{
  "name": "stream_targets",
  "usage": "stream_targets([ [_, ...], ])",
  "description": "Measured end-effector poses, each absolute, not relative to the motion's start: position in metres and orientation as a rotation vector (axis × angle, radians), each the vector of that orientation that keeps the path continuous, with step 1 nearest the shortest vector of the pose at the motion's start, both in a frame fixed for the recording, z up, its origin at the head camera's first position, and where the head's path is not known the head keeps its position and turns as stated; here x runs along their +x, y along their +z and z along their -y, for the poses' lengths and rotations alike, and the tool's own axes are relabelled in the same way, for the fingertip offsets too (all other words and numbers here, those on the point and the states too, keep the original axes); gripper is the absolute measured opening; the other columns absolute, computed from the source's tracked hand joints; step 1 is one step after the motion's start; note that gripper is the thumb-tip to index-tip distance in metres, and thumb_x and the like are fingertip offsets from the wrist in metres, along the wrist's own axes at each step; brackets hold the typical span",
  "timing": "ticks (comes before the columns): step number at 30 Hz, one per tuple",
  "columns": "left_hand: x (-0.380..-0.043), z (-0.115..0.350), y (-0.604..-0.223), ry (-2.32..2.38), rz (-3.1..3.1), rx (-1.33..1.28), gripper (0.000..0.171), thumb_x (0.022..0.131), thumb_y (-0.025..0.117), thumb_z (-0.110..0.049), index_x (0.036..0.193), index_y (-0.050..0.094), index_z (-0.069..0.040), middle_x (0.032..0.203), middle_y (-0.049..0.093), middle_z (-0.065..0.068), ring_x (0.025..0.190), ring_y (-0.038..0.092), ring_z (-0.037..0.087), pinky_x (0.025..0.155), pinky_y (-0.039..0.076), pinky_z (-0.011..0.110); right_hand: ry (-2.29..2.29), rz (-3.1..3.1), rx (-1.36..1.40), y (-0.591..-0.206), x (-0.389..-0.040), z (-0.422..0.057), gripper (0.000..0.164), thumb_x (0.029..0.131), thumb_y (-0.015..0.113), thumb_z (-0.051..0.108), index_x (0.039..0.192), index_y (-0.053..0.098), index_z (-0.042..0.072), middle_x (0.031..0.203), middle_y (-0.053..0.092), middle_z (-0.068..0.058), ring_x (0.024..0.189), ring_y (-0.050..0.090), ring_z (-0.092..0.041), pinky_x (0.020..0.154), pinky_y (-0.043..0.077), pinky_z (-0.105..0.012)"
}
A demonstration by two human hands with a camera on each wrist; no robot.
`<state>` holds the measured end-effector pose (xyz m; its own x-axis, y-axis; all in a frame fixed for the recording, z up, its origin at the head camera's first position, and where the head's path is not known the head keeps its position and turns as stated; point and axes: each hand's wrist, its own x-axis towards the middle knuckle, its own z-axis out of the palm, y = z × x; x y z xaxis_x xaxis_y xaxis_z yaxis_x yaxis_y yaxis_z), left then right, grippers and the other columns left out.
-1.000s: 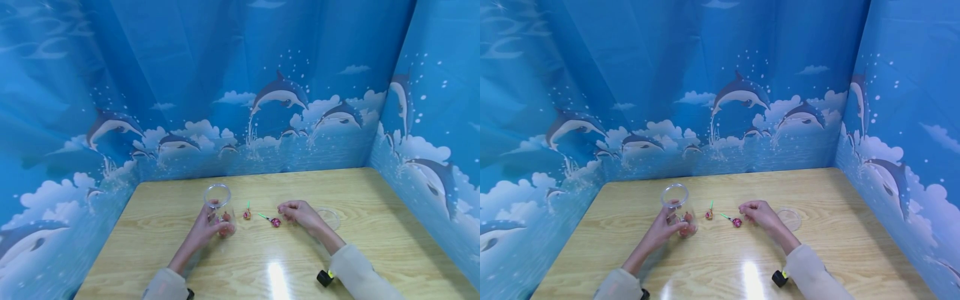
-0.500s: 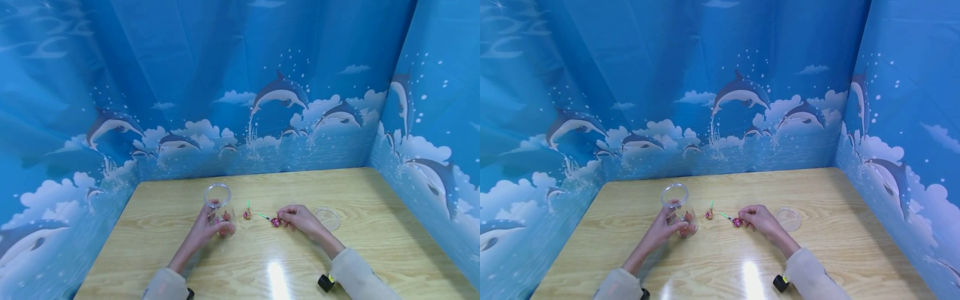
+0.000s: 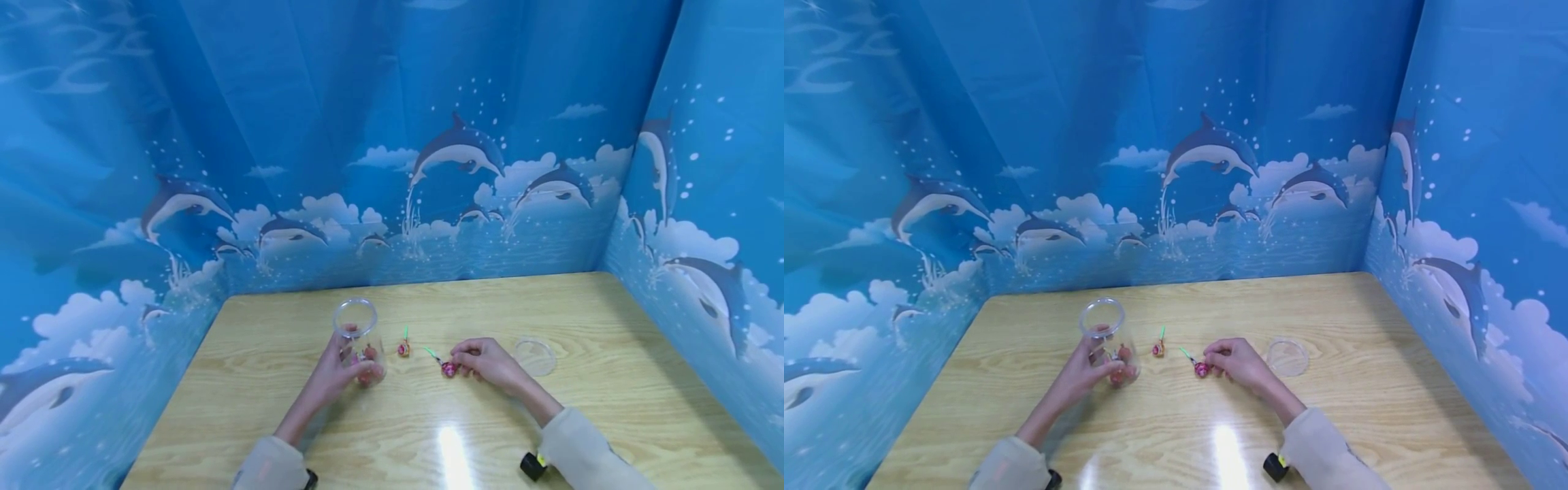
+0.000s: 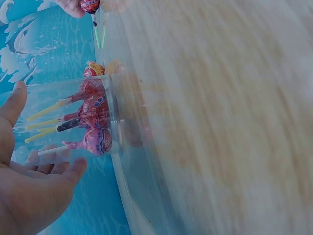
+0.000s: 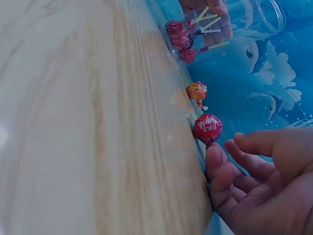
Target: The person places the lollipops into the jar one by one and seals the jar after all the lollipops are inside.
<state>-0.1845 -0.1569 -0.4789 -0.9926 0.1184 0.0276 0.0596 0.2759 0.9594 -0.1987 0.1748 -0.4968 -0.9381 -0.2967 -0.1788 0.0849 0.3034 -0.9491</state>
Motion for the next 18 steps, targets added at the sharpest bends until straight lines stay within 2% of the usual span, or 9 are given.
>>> stream_targets([
  [7,-0.186,0.157,-0.48,1.859,-2.473,0.181,0.083,0.079,0.088,-0.007,0.147,0.04,-0.001,0.154,0.043,0.027,0.142,0.039,0.052,0.111,0.042,0.06,-1.63,-2.293,-0.346,-0.496,-0.195,-0.169,0.026,0.099,0.062,0.001,0.122,0.063,-0.012,0.089,0.072,-0.011,0.073,0.065,-0.02,0.058,0.053,-0.024],
  [10,-0.187,0.158,-0.481,1.851,-2.483,0.181,0.083,0.08,0.088,-0.007,0.147,0.04,-0.001,0.153,0.044,0.028,0.14,0.041,0.051,0.108,0.046,0.057,-1.61,-2.269,-0.404,-0.497,-0.196,-0.166,0.03,0.096,0.063,-0.003,0.124,0.061,-0.014,0.088,0.073,-0.011,0.07,0.065,-0.019,0.06,0.055,-0.025],
  [13,-0.187,0.157,-0.482,1.842,-2.495,0.183,0.083,0.081,0.088,-0.007,0.148,0.04,-0.001,0.151,0.046,0.028,0.136,0.047,0.049,0.102,0.051,0.049,-1.592,-2.233,-0.438,-0.498,-0.197,-0.163,0.033,0.096,0.064,-0.004,0.127,0.06,-0.014,0.087,0.073,-0.011,0.068,0.064,-0.018,0.06,0.055,-0.025],
  [18,-0.187,0.157,-0.481,1.83,-2.509,0.177,0.083,0.079,0.089,-0.007,0.146,0.041,-0.002,0.147,0.05,0.026,0.115,0.061,0.038,0.086,0.054,0.034,-1.587,-2.18,-0.487,-0.497,-0.198,-0.156,0.037,0.095,0.066,-0.005,0.129,0.057,-0.015,0.088,0.074,-0.013,0.067,0.064,-0.017,0.059,0.056,-0.025],
])
